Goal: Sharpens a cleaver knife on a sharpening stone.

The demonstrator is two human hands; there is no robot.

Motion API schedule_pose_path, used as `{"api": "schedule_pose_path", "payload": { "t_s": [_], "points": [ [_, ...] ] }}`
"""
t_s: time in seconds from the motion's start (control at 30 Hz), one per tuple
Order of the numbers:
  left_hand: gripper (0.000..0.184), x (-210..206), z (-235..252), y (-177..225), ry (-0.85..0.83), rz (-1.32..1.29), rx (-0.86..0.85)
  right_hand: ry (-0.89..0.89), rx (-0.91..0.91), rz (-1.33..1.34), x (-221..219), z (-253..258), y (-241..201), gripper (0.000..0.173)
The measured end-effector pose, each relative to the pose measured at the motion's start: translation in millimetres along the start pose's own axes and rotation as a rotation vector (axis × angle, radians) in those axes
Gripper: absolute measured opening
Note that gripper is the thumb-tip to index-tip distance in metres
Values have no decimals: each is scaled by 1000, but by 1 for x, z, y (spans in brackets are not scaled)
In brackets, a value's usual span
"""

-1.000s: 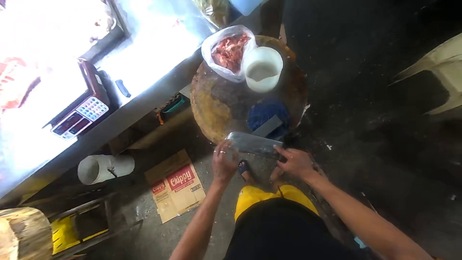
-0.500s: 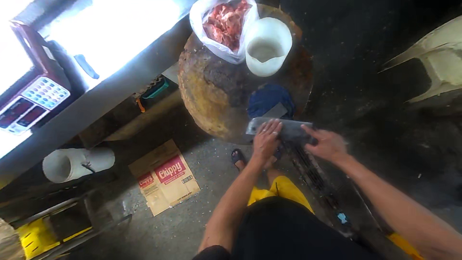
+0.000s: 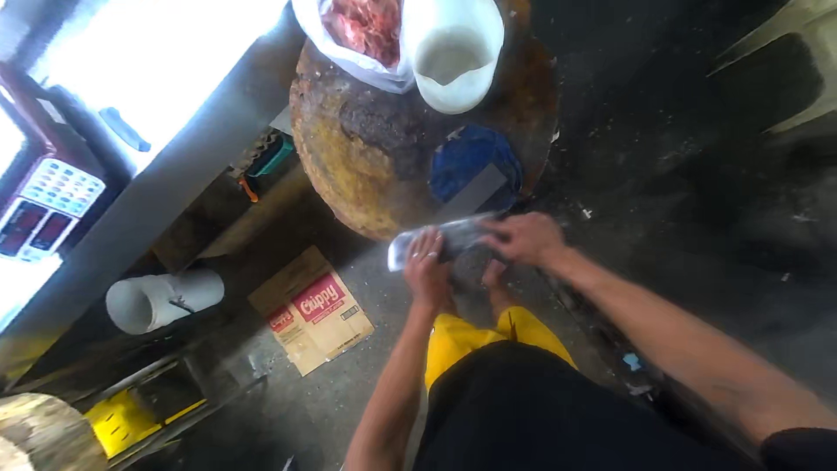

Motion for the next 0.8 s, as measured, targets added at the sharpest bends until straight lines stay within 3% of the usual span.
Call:
{"api": "schedule_pose_path", "payload": {
  "t_s": [0.1, 0.17, 0.3, 0.4, 0.47, 0.53, 0.6, 0.67, 0.73, 0.8],
  "points": [
    [50, -51, 61, 49, -27, -88, -161, 265, -121, -73, 34, -14, 77, 46],
    [51, -56, 66, 42, -64, -112, -211, 308, -178, -82, 34, -15, 76, 47],
    [48, 22, -25, -52, -42, 65, -12, 50, -57, 29, -34, 13, -41, 45],
    [50, 51, -59, -70, 7, 188, 113, -177, 118, 61, -50, 23, -88, 49],
    [51, 30, -36, -44, 13, 120, 97, -128, 105, 89, -30, 17, -57, 48],
    [47, -4, 4, 2, 8, 11, 10, -11, -23, 95, 2, 1, 0, 47],
    [49, -43, 52, 43, -14, -89, -121, 161, -153, 48, 32, -14, 62, 48],
    [57, -62, 81, 62, -85, -146, -220, 329, -216, -10, 45, -17, 96, 50],
    [59, -54, 71, 36, -123, -121, -206, 336, -216, -2, 35, -6, 76, 50],
    [53, -18, 19, -21, -66, -7, -90, 188, -156, 54, -5, 10, 12, 49]
  ]
}}
Point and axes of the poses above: each hand's wrist, its own z-axis towards the middle knuckle, its own x-axis out of the back of the hand, y = z × x, the point moved 3 cm from there along z, towards the middle knuckle, and after that the axes turned 10 degrees about -x, right-handed, at the moved point
